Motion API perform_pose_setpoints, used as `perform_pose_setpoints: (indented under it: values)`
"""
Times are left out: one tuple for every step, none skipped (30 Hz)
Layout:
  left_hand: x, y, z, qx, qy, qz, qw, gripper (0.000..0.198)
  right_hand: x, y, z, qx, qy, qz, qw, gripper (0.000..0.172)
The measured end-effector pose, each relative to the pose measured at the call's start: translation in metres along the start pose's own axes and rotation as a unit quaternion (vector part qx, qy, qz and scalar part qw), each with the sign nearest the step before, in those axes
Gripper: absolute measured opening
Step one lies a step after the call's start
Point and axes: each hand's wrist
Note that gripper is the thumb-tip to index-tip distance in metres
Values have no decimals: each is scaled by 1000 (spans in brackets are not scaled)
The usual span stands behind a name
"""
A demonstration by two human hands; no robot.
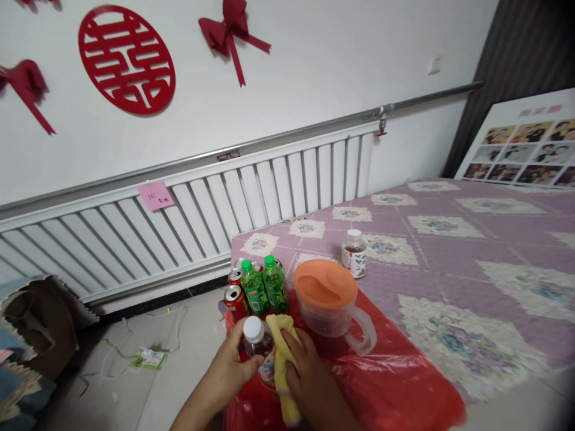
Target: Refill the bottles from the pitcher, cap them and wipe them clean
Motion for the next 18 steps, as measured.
perform_pose_setpoints:
  values:
    - [0,0,-1,3,0,2,1000,62,1,0,1,-7,-16,-18,1000,65]
    - [0,1,-2,7,0,3,1000,61,2,1,2,-14,-26,-34,999,66]
    - [0,2,-3,12,1,3,1000,61,3,1,3,-21,-31,-45,998,66]
    - [1,2,-4,15,1,-2,1000,62,3,1,4,-28,-33,-52,998,66]
    - [1,3,-4,14,2,-9,1000,62,4,1,5,-34,-32,-54,997,66]
    - [1,4,-5,10,3,-18,1000,63,4,1,6,-37,-29,-51,998,65]
    - [1,4,-5,4,4,-25,1000,63,4,1,7,-39,-25,-44,998,63]
    - [2,4,-5,-2,5,-29,1000,64,3,0,7,-38,-17,-35,999,61]
    - [2,5,-6,-4,4,-28,1000,64,2,0,7,-32,-5,-21,999,59]
    - [2,5,-5,-3,1,-23,1000,64,1,0,8,-22,12,-3,1000,56]
    - [2,5,-5,0,-1,-17,1000,64,0,0,8,-10,32,17,999,55]
    - [2,4,-5,1,-3,-14,1000,64,-2,0,8,4,54,39,998,53]
    - [2,4,-4,-1,-4,-14,1000,64,-4,0,8,15,77,59,995,53]
    - [2,4,-3,-7,-2,-19,1000,64,-6,0,7,23,102,77,992,52]
    - [2,3,-2,-17,1,-28,999,64,-7,1,7,26,126,89,988,52]
    - [2,3,-1,-27,5,-37,999,63,-8,1,7,25,145,95,985,52]
    - [2,3,0,-34,8,-43,998,62,-8,1,7,22,157,96,983,52]
    - [2,3,2,-38,10,-45,998,62,-8,1,6,17,158,91,983,52]
Point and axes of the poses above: each hand's wrist, its own x-axis towards the middle knuckle, its own y-axis out of the back of the hand, z = x × y, and after that the axes turned 5 degrees about -y, right-handed
